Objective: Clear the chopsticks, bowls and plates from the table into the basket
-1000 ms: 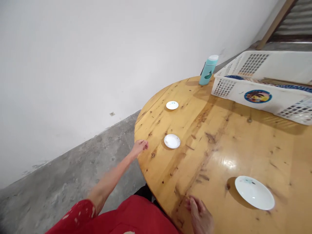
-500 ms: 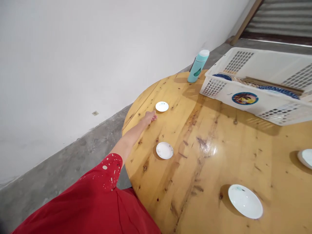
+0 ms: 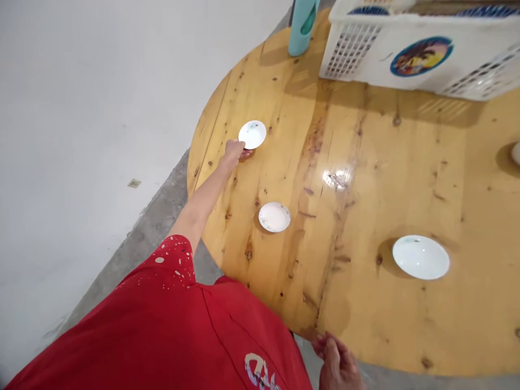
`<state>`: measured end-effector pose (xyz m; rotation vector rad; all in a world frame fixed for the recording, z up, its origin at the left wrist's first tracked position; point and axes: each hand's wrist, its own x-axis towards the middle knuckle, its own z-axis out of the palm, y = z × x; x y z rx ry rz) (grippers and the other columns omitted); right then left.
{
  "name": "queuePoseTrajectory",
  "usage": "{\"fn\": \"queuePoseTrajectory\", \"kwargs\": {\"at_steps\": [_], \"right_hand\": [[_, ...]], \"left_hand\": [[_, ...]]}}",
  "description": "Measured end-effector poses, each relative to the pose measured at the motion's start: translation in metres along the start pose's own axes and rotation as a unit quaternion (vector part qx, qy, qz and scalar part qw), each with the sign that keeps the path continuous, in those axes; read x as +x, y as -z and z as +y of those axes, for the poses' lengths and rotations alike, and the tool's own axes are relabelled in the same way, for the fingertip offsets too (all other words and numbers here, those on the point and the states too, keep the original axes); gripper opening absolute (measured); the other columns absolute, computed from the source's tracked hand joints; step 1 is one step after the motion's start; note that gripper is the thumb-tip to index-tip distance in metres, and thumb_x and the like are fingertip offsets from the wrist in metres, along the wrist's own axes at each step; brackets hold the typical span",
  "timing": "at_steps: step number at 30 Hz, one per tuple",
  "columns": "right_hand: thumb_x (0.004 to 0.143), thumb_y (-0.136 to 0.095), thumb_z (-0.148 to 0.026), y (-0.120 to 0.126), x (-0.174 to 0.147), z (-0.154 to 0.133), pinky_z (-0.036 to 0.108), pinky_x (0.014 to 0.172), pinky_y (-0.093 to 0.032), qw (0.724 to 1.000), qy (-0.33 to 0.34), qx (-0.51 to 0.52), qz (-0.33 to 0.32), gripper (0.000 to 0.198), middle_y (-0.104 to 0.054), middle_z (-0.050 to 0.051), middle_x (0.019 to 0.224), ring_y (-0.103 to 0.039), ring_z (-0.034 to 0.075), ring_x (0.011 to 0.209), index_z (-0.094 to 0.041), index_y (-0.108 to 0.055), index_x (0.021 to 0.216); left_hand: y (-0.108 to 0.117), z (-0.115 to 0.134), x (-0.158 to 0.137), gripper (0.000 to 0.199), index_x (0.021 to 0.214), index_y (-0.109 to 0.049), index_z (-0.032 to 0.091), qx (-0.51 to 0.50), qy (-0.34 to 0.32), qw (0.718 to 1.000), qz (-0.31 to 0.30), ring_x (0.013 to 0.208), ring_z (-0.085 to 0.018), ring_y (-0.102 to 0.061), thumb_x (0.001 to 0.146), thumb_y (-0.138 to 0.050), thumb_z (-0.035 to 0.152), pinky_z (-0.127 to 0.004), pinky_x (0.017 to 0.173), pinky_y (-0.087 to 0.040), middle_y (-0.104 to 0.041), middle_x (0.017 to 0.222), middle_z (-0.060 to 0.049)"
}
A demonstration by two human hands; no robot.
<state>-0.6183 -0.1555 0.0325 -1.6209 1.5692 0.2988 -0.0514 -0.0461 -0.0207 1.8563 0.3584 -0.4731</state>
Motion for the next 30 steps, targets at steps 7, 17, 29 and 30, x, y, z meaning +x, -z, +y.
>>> {"fn": "queuePoseTrajectory", "kwargs": {"at_steps": [7,17,29,30], "right_hand": [[0.069,-0.059,-0.066,-0.028,0.017,-0.015,0.035,0.07,-0.055,0.993,0.042,0.109,-0.027,0.055,-0.072,0.009,0.08,-0.068,0.023,0.07,-0.017,-0.063,0.093],[0.068,-0.064,-0.071,-0.036,0.019,-0.011,0.034,0.067,-0.057,0.986,0.066,0.152,-0.033,0.06,-0.072,0.009,0.079,-0.068,0.022,0.067,-0.016,-0.063,0.095],[0.07,-0.058,-0.071,-0.05,0.006,-0.01,0.033,0.062,-0.055,0.981,0.076,0.177,-0.013,0.056,-0.072,0.009,0.078,-0.067,0.021,0.063,-0.018,-0.064,0.09],[0.07,-0.057,-0.07,-0.051,0.005,-0.012,0.033,0.062,-0.055,0.981,0.077,0.176,-0.006,0.056,-0.072,0.009,0.078,-0.067,0.021,0.063,-0.019,-0.064,0.09]], "left_hand": [[0.027,-0.037,-0.11,0.022,0.097,-0.069,0.011,0.139,-0.117,0.959,-0.218,0.063,-0.01,-0.063,0.092,-0.052,0.024,-0.021,0.065,-0.049,-0.07,0.077,-0.004],[0.016,-0.068,-0.166,0.022,0.072,-0.064,0.017,0.388,-0.22,0.869,-0.213,0.068,-0.015,-0.054,0.088,-0.051,0.027,-0.027,0.067,-0.038,-0.061,0.067,-0.002],[0.009,-0.066,-0.158,0.019,0.074,-0.064,0.02,0.425,-0.217,0.855,-0.204,0.068,-0.018,-0.06,0.088,-0.056,0.031,-0.027,0.068,-0.038,-0.065,0.062,-0.002],[0.008,-0.067,-0.157,0.019,0.075,-0.063,0.02,0.426,-0.216,0.855,-0.203,0.068,-0.018,-0.06,0.088,-0.057,0.032,-0.027,0.068,-0.038,-0.065,0.061,-0.001]]}}
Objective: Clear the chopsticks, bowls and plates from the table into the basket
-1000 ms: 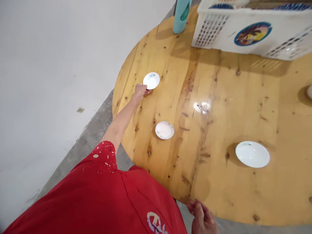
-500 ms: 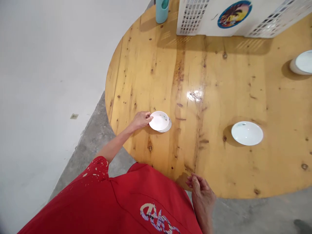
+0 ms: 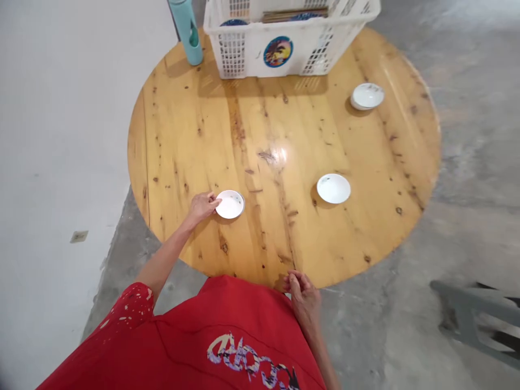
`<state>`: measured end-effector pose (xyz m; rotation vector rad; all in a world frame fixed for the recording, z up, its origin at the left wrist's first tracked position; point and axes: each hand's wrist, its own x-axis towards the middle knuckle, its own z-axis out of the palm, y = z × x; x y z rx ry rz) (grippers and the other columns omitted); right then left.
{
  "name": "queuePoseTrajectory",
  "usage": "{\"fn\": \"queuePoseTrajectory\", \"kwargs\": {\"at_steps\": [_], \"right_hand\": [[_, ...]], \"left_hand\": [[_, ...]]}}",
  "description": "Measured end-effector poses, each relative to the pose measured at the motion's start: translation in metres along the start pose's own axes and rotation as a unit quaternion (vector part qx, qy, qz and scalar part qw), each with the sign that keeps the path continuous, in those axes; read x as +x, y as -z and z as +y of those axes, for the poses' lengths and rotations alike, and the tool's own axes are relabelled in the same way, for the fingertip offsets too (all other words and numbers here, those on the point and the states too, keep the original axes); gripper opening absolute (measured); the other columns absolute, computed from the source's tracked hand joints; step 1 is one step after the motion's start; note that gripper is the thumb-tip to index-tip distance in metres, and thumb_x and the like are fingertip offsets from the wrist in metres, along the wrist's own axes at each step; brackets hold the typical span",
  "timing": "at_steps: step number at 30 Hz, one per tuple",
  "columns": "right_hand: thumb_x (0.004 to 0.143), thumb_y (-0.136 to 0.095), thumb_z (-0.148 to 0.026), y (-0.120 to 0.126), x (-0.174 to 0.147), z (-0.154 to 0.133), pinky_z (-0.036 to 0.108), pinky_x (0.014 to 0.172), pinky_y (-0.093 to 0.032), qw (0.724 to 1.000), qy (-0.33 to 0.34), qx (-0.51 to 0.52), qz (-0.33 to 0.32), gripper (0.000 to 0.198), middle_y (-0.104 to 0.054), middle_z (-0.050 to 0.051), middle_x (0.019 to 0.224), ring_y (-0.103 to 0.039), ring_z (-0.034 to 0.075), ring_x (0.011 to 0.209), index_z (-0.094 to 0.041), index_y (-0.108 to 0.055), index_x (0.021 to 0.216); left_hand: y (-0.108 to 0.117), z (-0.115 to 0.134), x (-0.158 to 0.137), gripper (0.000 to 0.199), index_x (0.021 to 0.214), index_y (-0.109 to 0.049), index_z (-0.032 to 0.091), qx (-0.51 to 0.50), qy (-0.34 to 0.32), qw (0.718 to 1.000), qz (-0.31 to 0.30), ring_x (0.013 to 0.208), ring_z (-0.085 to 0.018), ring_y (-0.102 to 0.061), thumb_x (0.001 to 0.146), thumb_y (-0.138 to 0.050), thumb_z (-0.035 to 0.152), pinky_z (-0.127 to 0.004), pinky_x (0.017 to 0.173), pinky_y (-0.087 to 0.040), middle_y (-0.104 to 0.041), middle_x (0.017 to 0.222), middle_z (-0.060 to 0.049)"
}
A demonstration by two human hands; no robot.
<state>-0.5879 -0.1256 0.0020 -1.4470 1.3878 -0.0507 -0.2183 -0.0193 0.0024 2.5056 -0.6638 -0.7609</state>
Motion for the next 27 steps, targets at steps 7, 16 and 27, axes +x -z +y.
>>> {"fn": "queuePoseTrajectory", "kwargs": {"at_steps": [7,16,27], "right_hand": [[0.07,-0.055,-0.068,-0.003,-0.006,-0.001,0.034,0.063,-0.055,1.0,0.006,-0.006,0.016,0.052,-0.071,0.008,0.074,-0.067,0.021,0.061,-0.02,-0.065,0.087],[0.068,-0.054,-0.067,0.002,0.001,0.0,0.034,0.062,-0.055,1.0,0.008,-0.005,0.011,0.052,-0.071,0.008,0.073,-0.066,0.021,0.059,-0.019,-0.065,0.086],[0.068,-0.062,-0.071,0.048,0.038,0.008,0.033,0.056,-0.056,0.997,0.036,0.043,-0.045,0.055,-0.071,0.008,0.069,-0.065,0.021,0.057,-0.019,-0.066,0.083]], "left_hand": [[-0.01,-0.004,0.003,0.017,0.087,-0.064,0.02,0.038,-0.02,0.999,-0.009,0.076,-0.019,-0.064,0.091,-0.055,0.034,-0.028,0.07,-0.04,-0.072,0.083,-0.005],[-0.028,0.033,-0.001,0.021,0.08,-0.062,0.019,-0.03,-0.046,0.998,-0.026,0.073,-0.017,-0.061,0.091,-0.048,0.029,-0.026,0.065,-0.038,-0.07,0.082,-0.005],[-0.098,0.207,0.021,0.019,0.085,-0.062,0.019,-0.095,-0.117,0.988,-0.037,0.081,-0.021,-0.063,0.094,-0.049,0.03,-0.03,0.073,-0.044,-0.071,0.086,-0.008]]}}
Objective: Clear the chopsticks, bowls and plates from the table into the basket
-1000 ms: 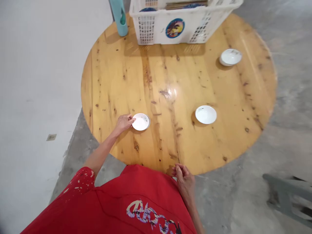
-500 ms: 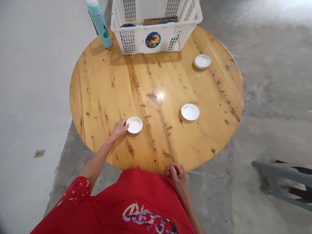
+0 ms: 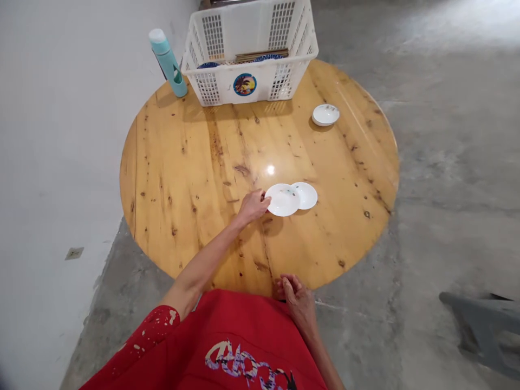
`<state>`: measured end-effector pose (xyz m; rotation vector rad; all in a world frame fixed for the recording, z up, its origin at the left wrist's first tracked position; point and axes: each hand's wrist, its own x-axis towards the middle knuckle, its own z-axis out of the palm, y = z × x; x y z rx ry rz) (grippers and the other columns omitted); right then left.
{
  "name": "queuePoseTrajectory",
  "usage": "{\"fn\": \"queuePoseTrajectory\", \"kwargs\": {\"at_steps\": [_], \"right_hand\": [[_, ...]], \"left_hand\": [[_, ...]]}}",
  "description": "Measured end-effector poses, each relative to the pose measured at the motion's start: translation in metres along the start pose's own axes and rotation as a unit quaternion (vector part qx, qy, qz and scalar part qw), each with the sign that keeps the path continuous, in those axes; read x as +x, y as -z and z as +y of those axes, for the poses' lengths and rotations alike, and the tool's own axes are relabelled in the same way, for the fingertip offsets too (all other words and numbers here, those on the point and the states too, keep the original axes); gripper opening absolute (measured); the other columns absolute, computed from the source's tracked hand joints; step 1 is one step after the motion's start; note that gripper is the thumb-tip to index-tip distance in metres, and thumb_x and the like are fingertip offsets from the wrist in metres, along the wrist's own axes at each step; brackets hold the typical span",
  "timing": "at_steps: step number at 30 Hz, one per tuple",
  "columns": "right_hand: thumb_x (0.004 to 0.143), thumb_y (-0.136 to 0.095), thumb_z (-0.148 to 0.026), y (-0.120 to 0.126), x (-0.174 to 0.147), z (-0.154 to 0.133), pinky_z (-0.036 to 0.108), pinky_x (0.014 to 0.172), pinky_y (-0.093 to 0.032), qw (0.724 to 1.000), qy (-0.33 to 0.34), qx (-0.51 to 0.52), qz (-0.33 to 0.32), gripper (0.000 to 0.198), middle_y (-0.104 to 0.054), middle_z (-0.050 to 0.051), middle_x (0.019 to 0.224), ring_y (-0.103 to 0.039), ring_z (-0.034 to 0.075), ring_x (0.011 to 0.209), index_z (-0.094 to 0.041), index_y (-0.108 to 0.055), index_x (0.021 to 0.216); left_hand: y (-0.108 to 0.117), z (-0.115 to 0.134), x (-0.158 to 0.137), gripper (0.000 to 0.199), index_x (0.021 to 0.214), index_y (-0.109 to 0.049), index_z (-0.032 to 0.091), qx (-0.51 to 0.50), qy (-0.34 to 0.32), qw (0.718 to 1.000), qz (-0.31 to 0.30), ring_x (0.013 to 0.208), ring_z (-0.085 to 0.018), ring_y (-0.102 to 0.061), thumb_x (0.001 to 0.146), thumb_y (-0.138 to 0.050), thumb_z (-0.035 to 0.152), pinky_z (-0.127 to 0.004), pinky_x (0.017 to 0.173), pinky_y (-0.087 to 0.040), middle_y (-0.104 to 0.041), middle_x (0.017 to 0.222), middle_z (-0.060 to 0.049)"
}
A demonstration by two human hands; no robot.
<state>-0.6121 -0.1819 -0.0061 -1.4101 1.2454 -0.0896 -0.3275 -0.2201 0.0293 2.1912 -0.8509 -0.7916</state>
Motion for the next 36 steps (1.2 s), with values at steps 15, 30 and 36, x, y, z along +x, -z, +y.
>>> {"fn": "queuePoseTrajectory", "kwargs": {"at_steps": [15,30,36], "right_hand": [[0.061,-0.057,-0.066,0.198,0.089,0.019,0.035,0.061,-0.056,0.999,-0.021,-0.03,-0.025,0.053,-0.073,0.009,0.073,-0.071,0.026,0.063,-0.019,-0.067,0.084],[0.064,-0.052,-0.069,0.245,0.092,0.015,0.035,0.069,-0.057,1.0,0.009,-0.024,0.008,0.058,-0.074,0.01,0.08,-0.072,0.025,0.068,-0.019,-0.065,0.09],[0.062,-0.055,-0.067,0.224,0.088,0.015,0.035,0.068,-0.056,0.999,0.013,-0.028,-0.017,0.057,-0.073,0.009,0.077,-0.07,0.024,0.065,-0.017,-0.065,0.088]], "left_hand": [[-0.074,0.067,0.035,0.027,0.102,-0.065,0.015,0.133,0.134,0.979,0.074,0.108,-0.033,-0.066,0.098,-0.042,0.028,-0.038,0.093,-0.045,-0.072,0.107,-0.019],[-0.091,0.07,0.028,0.045,0.142,-0.046,0.011,0.261,0.166,0.948,0.08,0.105,-0.03,-0.07,0.102,-0.032,0.028,-0.034,0.086,-0.046,-0.073,0.109,-0.02],[-0.088,0.056,0.023,0.045,0.135,-0.051,0.014,0.139,0.172,0.97,0.104,0.109,-0.03,-0.068,0.102,-0.038,0.041,-0.037,0.09,-0.047,-0.072,0.112,-0.019]]}}
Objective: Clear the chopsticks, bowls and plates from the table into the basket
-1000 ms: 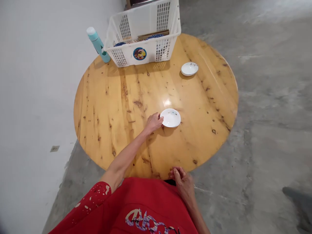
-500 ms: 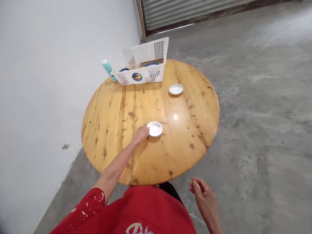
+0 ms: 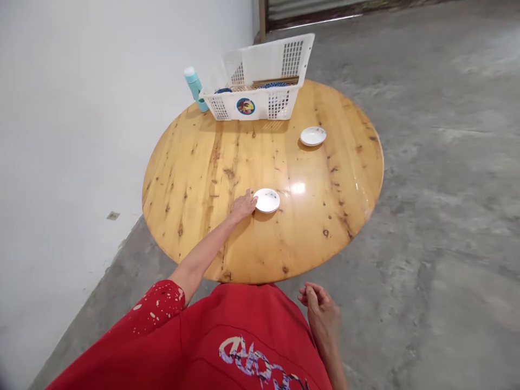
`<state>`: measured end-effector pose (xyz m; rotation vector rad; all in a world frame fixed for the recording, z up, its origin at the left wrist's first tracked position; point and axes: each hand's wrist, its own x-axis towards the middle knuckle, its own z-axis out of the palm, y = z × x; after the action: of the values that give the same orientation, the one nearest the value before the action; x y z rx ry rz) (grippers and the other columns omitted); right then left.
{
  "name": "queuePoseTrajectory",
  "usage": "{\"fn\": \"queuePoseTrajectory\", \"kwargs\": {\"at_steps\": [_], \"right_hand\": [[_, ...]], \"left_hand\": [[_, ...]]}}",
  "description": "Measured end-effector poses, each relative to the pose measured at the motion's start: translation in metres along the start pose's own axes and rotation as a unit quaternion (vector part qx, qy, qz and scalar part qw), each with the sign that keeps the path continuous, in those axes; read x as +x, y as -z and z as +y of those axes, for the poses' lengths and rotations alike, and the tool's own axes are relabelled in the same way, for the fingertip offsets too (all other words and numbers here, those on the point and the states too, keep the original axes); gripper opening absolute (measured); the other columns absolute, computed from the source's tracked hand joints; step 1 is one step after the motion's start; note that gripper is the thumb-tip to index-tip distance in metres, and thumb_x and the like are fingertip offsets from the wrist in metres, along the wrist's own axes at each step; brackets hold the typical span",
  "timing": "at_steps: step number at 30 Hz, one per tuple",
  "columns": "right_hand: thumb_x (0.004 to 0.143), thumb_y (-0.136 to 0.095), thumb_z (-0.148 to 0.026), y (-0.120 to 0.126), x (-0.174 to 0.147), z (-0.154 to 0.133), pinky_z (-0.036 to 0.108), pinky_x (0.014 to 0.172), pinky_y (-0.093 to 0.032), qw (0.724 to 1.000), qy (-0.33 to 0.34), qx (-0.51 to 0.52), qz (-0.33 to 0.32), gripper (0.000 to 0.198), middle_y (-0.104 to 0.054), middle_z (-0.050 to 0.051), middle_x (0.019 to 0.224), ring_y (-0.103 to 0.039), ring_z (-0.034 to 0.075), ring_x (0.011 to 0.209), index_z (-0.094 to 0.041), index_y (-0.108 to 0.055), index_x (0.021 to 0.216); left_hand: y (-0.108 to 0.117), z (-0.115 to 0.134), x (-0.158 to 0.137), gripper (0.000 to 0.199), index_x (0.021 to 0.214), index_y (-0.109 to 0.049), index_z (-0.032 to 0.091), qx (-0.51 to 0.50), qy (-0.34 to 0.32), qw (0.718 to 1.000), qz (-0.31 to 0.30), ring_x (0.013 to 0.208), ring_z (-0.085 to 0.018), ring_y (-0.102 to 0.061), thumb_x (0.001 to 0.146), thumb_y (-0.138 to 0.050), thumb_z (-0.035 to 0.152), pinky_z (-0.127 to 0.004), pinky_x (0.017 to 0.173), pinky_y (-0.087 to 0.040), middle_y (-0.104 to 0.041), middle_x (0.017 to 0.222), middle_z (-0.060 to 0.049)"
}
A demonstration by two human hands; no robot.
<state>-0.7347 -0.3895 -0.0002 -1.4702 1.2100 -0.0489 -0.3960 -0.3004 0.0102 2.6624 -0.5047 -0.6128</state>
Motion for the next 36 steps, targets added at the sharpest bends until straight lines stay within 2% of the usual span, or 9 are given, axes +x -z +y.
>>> {"fn": "queuePoseTrajectory", "kwargs": {"at_steps": [3,5,8,11,16,22,25,27,36], "right_hand": [[0.063,-0.058,-0.065,-0.013,0.012,-0.015,0.034,0.065,-0.056,1.0,0.025,0.0,-0.019,0.054,-0.072,0.009,0.075,-0.069,0.023,0.062,-0.017,-0.065,0.087],[0.064,-0.06,-0.063,-0.022,0.02,-0.027,0.033,0.064,-0.057,0.998,0.049,0.004,-0.033,0.052,-0.072,0.009,0.076,-0.069,0.022,0.062,-0.017,-0.065,0.088],[0.068,-0.061,-0.063,-0.037,0.024,-0.039,0.032,0.063,-0.056,0.995,0.085,0.0,-0.055,0.05,-0.072,0.009,0.077,-0.068,0.021,0.062,-0.018,-0.065,0.089],[0.071,-0.06,-0.062,-0.047,0.019,-0.038,0.032,0.062,-0.055,0.992,0.1,-0.02,-0.076,0.049,-0.071,0.008,0.076,-0.067,0.02,0.061,-0.018,-0.065,0.09],[0.071,-0.059,-0.063,-0.046,0.015,-0.026,0.032,0.059,-0.055,0.989,0.076,-0.039,-0.119,0.047,-0.07,0.006,0.073,-0.066,0.02,0.059,-0.019,-0.065,0.087],[0.068,-0.059,-0.065,-0.032,0.045,-0.029,0.032,0.058,-0.053,0.986,0.071,-0.031,-0.145,0.047,-0.07,0.008,0.072,-0.066,0.022,0.059,-0.02,-0.061,0.084],[0.067,-0.059,-0.065,-0.01,0.069,-0.031,0.032,0.058,-0.053,0.983,0.076,-0.037,-0.161,0.048,-0.071,0.01,0.074,-0.066,0.022,0.059,-0.02,-0.061,0.081],[0.065,-0.059,-0.069,0.014,0.088,-0.032,0.033,0.058,-0.054,0.982,0.069,-0.038,-0.172,0.051,-0.071,0.01,0.074,-0.066,0.023,0.059,-0.02,-0.061,0.08],[0.065,-0.056,-0.07,0.172,0.172,-0.042,0.034,0.065,-0.058,0.988,0.056,-0.055,-0.133,0.057,-0.072,0.009,0.075,-0.07,0.023,0.065,-0.018,-0.064,0.089]], "left_hand": [[-0.005,-0.01,-0.005,0.046,0.129,-0.052,0.013,-0.162,0.029,0.984,-0.061,0.087,-0.023,-0.072,0.101,-0.04,0.048,-0.033,0.081,-0.052,-0.074,0.099,-0.015],[-0.014,-0.013,-0.009,0.046,0.129,-0.049,0.013,-0.282,0.045,0.952,-0.11,0.071,-0.018,-0.071,0.1,-0.042,0.048,-0.028,0.068,-0.053,-0.073,0.092,-0.012],[-0.029,-0.01,-0.012,0.04,0.128,-0.045,0.012,-0.399,0.058,0.905,-0.136,0.063,-0.013,-0.068,0.101,-0.042,0.041,-0.023,0.058,-0.052,-0.071,0.09,-0.009],[-0.04,-0.006,-0.011,0.036,0.128,-0.044,0.012,-0.44,0.063,0.887,-0.13,0.063,-0.012,-0.068,0.101,-0.041,0.036,-0.022,0.057,-0.053,-0.07,0.089,-0.008],[-0.042,-0.007,-0.009,0.036,0.127,-0.046,0.012,-0.45,0.07,0.881,-0.127,0.062,-0.013,-0.068,0.1,-0.044,0.035,-0.022,0.056,-0.053,-0.07,0.085,-0.008],[-0.037,-0.002,-0.007,0.038,0.125,-0.05,0.012,-0.464,0.104,0.875,-0.092,0.064,-0.013,-0.069,0.097,-0.051,0.037,-0.02,0.054,-0.053,-0.071,0.089,-0.01],[-0.04,0.003,-0.005,0.041,0.127,-0.051,0.012,-0.458,0.116,0.88,-0.051,0.061,-0.012,-0.067,0.096,-0.053,0.038,-0.02,0.052,-0.053,-0.072,0.097,-0.012],[-0.043,0.006,-0.005,0.044,0.131,-0.051,0.012,-0.453,0.132,0.881,-0.026,0.057,-0.012,-0.066,0.095,-0.055,0.037,-0.02,0.05,-0.052,-0.072,0.098,-0.012],[-0.038,0.032,-0.021,0.044,0.127,-0.058,0.009,-0.468,0.222,0.852,0.08,0.052,-0.011,-0.061,0.09,-0.065,0.031,-0.019,0.052,-0.049,-0.069,0.071,-0.004]]}}
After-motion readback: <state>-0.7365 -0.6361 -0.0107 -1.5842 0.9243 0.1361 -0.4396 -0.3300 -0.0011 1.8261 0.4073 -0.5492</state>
